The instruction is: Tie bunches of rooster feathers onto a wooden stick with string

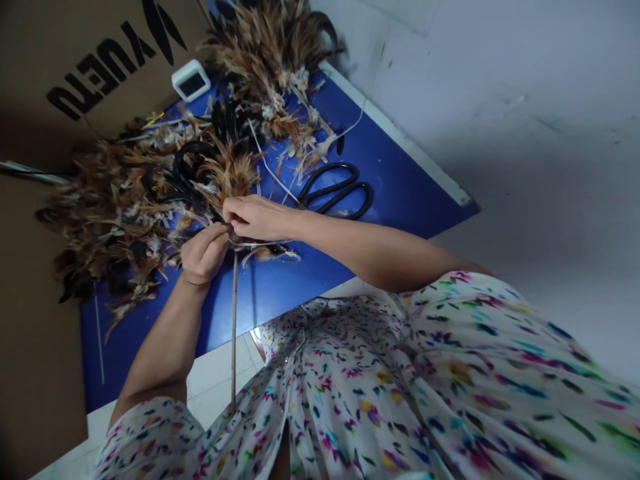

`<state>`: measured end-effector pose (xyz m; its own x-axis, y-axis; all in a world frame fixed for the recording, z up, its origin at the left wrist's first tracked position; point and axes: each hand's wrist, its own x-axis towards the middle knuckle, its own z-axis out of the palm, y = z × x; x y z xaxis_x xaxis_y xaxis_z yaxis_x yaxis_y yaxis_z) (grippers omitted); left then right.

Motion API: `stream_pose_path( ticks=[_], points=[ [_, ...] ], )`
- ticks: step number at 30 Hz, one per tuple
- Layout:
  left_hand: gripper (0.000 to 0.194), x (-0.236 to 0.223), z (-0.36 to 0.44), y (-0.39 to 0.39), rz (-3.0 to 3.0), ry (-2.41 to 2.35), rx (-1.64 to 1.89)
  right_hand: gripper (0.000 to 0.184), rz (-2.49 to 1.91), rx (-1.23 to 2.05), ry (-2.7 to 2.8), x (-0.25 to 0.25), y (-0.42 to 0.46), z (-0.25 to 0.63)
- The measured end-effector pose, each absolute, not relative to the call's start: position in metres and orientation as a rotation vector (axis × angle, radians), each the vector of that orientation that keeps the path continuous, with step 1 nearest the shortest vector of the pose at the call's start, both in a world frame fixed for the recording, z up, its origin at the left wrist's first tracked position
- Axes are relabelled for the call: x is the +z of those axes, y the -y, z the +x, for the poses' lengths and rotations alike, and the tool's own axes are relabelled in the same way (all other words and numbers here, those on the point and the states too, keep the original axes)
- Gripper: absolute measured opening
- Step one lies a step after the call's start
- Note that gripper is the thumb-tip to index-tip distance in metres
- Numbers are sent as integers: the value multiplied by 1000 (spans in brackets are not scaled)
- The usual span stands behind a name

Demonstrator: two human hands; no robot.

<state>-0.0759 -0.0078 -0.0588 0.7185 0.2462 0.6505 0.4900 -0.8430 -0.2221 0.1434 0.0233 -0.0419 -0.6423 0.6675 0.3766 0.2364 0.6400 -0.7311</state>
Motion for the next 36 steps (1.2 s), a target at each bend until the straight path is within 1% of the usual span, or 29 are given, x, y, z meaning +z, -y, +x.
stream_pose_path(
  ticks=[3, 6, 12, 16, 21, 28, 31, 36],
  points=[
    [22, -56, -74, 8, -2534, 534, -899, 18, -642, 856, 2217, -43, -26, 145],
    [21, -53, -70, 10, -2541, 556, -909, 16, -641, 841, 2208, -44, -27, 144],
    [17, -49, -70, 12, -2683, 658, -861, 12, -880, 1010, 2089, -39, -24, 142],
    [18, -49, -69, 10, -2690, 600, -965, 11, -987, 1057, 2007, -37, -19, 139],
    [19, -47, -66, 10, -2541, 519, -932, 22, -882, 999, 2014, -40, -16, 136],
    [18, -42, -63, 12, -2510, 524, -922, 22, -770, 901, 2104, -37, -22, 141],
    [16, -43, -65, 12, -2513, 530, -941, 20, -764, 1042, 2103, -34, -25, 144],
    [19, -45, -70, 11, -2552, 493, -878, 12, -770, 1478, 1994, -33, -33, 146]
  ],
)
